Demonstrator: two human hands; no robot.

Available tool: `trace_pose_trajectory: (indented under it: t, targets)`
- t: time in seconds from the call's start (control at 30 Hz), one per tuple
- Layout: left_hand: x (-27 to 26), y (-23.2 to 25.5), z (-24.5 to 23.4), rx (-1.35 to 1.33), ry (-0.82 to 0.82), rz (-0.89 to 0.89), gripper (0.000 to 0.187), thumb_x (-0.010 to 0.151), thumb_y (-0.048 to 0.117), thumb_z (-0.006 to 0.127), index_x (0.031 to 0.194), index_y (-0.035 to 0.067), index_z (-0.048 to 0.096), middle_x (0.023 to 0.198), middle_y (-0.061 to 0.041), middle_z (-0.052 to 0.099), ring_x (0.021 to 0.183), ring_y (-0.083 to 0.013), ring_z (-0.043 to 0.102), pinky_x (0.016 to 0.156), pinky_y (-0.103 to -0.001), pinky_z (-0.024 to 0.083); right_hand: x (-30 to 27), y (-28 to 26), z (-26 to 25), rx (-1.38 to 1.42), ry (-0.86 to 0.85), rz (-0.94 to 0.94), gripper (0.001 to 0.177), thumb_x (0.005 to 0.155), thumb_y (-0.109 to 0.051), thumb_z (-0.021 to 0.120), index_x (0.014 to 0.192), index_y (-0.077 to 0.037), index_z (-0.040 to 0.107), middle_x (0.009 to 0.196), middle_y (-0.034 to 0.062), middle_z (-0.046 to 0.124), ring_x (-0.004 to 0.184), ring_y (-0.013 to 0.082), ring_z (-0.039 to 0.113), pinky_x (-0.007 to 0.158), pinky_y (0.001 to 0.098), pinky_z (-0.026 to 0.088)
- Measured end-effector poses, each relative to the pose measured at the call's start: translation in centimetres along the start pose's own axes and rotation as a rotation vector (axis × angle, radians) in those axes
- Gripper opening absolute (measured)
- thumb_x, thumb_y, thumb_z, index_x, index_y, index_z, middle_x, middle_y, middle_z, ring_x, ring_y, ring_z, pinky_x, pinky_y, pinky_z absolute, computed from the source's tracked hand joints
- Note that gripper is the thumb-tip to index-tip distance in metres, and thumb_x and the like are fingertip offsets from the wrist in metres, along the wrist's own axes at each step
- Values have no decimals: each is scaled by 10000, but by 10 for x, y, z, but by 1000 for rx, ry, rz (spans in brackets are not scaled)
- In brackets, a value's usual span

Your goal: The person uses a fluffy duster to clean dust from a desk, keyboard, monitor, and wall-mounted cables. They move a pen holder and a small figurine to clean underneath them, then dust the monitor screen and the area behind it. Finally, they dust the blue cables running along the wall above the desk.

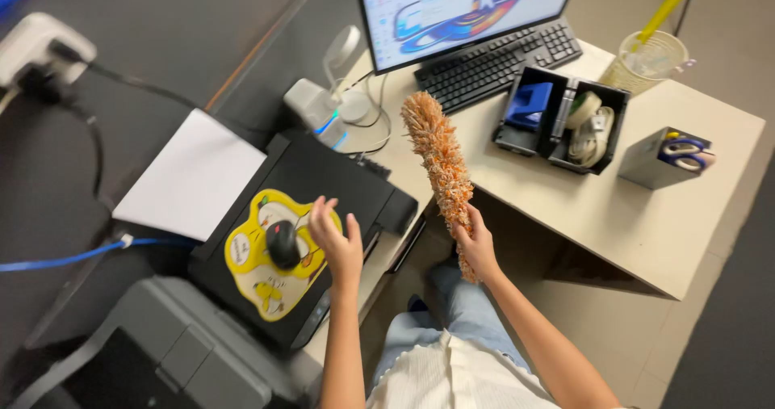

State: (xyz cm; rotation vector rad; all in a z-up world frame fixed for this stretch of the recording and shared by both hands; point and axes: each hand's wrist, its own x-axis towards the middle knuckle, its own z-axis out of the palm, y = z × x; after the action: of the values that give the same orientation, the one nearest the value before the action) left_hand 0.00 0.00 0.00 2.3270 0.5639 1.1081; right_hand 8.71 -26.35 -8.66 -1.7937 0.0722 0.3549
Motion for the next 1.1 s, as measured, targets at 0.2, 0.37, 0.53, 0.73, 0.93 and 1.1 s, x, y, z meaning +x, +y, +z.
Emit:
trace_pose_trajectory:
  t: [0.2,0.37,0.53,0.73,0.93,1.1]
  targets:
    - [23,71,95,-345,-344,63,229,925,67,648,1153,42,641,1276,-147,623,1232,-345,573,1068,-479,421,74,69,-71,-522,-76,-470,500,882,-75,670,1375,-97,588,1143,216,742,974,340,684,793,407,540]
    - [31,101,204,-496,-586,-1,106,965,63,618,1043,34,683,1020,-118,722,1007,-297,687,904,-413,524,97,50,-100,-298,44,-100,452,956,-102,643,1401,-107,560,1006,166,737,849,222,704,794,339,557]
    - [19,118,312,-593,-758,-164,110,967,79,602,997,10,682,941,-130,738,868,-281,732,750,-389,580,111,20,-147,-66,66,-145,432,940,-57,607,1369,-95,576,955,103,729,826,139,704,780,296,576]
    - [-16,150,419,-592,-914,-148,152,949,112,617,1029,21,708,959,-153,756,862,-288,751,794,-404,582,130,17,-213,-71,315,-127,434,945,-84,627,1374,-67,565,918,109,727,766,137,706,690,305,561]
    - [-50,196,500,-639,-998,102,444,869,211,739,1192,-59,600,1090,-266,680,941,-406,710,805,-450,568,123,9,-261,-124,515,-155,393,969,-101,629,1355,-44,583,938,114,734,771,142,710,693,318,559]
    - [-36,235,513,-71,-1290,-57,663,908,415,743,1252,-93,491,1039,-332,677,1009,-504,658,855,-538,553,105,20,-268,-36,571,-109,425,949,-104,632,1366,-35,589,956,86,745,781,115,702,709,308,571]
